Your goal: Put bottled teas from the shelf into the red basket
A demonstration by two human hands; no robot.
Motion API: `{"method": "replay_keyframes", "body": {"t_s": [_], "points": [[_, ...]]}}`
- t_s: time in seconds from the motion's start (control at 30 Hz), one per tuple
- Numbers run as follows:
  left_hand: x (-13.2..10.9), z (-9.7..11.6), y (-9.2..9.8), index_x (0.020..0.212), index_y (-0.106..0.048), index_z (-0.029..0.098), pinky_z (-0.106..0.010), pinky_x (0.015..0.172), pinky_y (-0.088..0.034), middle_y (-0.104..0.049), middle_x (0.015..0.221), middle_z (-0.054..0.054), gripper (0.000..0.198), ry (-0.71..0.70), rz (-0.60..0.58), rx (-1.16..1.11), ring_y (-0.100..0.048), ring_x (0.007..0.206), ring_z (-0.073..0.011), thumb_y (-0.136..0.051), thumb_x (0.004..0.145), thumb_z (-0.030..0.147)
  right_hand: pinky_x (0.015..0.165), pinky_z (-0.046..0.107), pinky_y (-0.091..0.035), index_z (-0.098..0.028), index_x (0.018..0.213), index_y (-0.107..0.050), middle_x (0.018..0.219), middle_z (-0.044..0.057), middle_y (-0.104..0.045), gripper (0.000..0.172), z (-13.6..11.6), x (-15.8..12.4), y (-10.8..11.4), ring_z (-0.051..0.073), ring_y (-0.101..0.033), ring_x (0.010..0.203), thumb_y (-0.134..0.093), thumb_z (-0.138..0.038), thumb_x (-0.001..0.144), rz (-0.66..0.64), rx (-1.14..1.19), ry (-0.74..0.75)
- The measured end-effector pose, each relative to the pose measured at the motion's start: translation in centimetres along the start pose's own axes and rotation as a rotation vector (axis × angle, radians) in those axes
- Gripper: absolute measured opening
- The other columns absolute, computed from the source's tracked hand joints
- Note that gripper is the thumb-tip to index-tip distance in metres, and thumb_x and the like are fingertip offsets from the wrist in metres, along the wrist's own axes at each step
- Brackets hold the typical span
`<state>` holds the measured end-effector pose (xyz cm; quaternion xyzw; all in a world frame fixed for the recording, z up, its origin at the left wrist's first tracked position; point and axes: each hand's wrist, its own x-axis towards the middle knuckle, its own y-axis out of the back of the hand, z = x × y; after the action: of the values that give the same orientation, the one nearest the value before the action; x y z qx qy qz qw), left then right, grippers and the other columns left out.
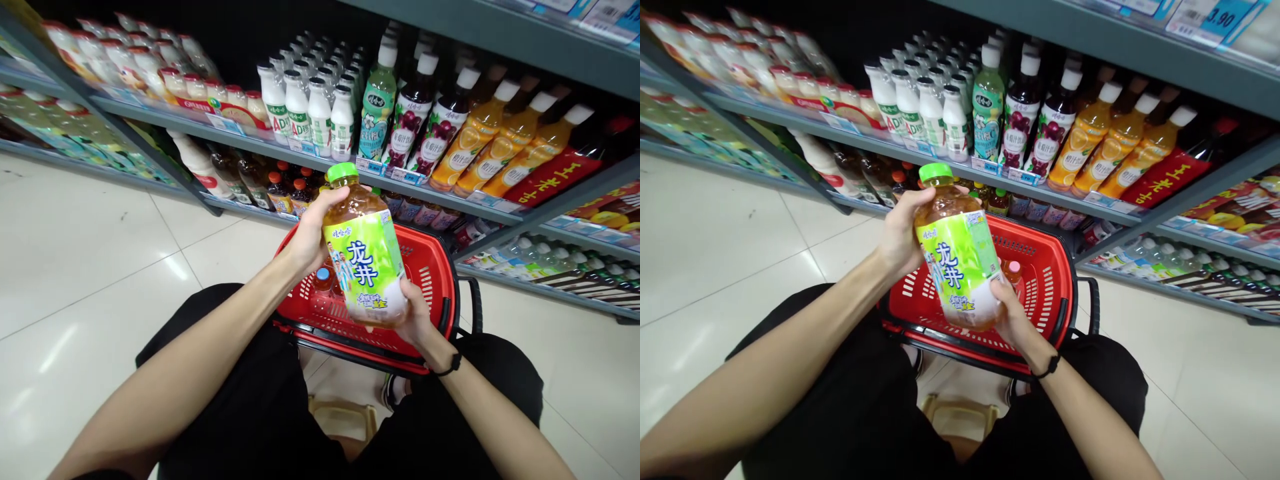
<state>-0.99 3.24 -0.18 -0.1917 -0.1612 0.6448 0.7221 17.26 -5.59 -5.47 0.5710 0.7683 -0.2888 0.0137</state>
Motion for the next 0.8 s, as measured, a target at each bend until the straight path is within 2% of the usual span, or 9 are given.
{"method": "replay_keyframes", "body": {"t_s": [0.1,0.2,0.33,0.43,0.57,0.67,0.8], "points": [[-0.2,-0.5,-0.1,0.096,-0.071,0.020,-0.033,0.077,-0.055,-0.076,0.093,-0.006,0.038,-0.100,0.012,0.038,-0.071,0.083,-0.0216,-0.072,0.083,0.055,0.073,0.050,-0.064,-0.019,0.116,-0.072,0.114,0.016,-0.075,0.076,-1.0,-0.6,-1.0,0.040,-0.067,0.119,-0.047,-0.081,0.080,-0.070,0.016,-0.049],[-0.3,-0.6,0.0,0.083,-0.069,0.020,-0.030,0.065,-0.049,-0.072,0.081,-0.003,0.037,-0.193,0.061,0.127,-0.064,0.068,-0.0169,-0.074,0.083,0.056,0.085,0.055,-0.063,-0.020,0.111,-0.076,0.109,0.015,-0.077,0.074,-1.5,-0.9,-1.6,0.038,-0.067,0.120,-0.041,-0.079,0.085,-0.049,-0.039,0.004],[-0.1,-0.3,0.3,0.072,-0.068,0.021,-0.030,0.059,-0.045,-0.068,0.070,-0.002,0.035,-0.190,0.161,0.192,-0.057,0.060,-0.0150,-0.071,0.084,0.053,0.098,0.055,-0.058,-0.021,0.111,-0.076,0.106,0.013,-0.078,0.070,-1.4,-0.4,-1.7,0.037,-0.067,0.122,-0.048,-0.079,0.085,0.012,-0.069,0.024],[0.4,-0.3,0.8,0.066,-0.066,0.020,-0.029,0.058,-0.043,-0.067,0.067,-0.002,0.036,-0.173,0.227,0.252,-0.056,0.059,-0.0147,-0.072,0.084,0.051,0.102,0.051,-0.056,-0.022,0.114,-0.075,0.110,0.011,-0.078,0.067,-1.5,0.3,-1.4,0.036,-0.067,0.121,-0.055,-0.079,0.084,0.047,-0.114,0.058],[0.7,-0.7,0.9,0.071,-0.069,0.020,-0.029,0.060,-0.043,-0.069,0.072,-0.003,0.032,-0.182,0.270,0.324,-0.056,0.062,-0.0152,-0.077,0.081,0.049,0.104,0.043,-0.056,-0.024,0.123,-0.069,0.125,0.008,-0.075,0.055,-1.6,0.7,-1.1,0.029,-0.070,0.115,-0.074,-0.062,0.084,0.083,-0.305,0.149],[0.5,-1.1,0.9,0.077,-0.071,0.019,-0.030,0.067,-0.047,-0.072,0.080,-0.005,0.037,-0.150,0.233,0.394,-0.061,0.071,-0.0187,-0.075,0.084,0.055,0.100,0.041,-0.059,-0.022,0.118,-0.071,0.124,0.008,-0.075,0.051,-0.9,0.9,-0.7,0.028,-0.072,0.111,-0.075,-0.061,0.086,0.161,-0.263,0.137],[0.2,-1.6,1.2,0.082,-0.071,0.019,-0.033,0.078,-0.052,-0.075,0.088,-0.006,0.043,-0.139,0.110,0.354,-0.069,0.087,-0.0240,-0.066,0.090,0.062,0.102,0.045,-0.059,-0.021,0.116,-0.074,0.119,0.008,-0.077,0.051,-0.1,0.9,0.1,0.032,-0.071,0.118,-0.075,-0.061,0.084,0.182,-0.073,0.088]]}}
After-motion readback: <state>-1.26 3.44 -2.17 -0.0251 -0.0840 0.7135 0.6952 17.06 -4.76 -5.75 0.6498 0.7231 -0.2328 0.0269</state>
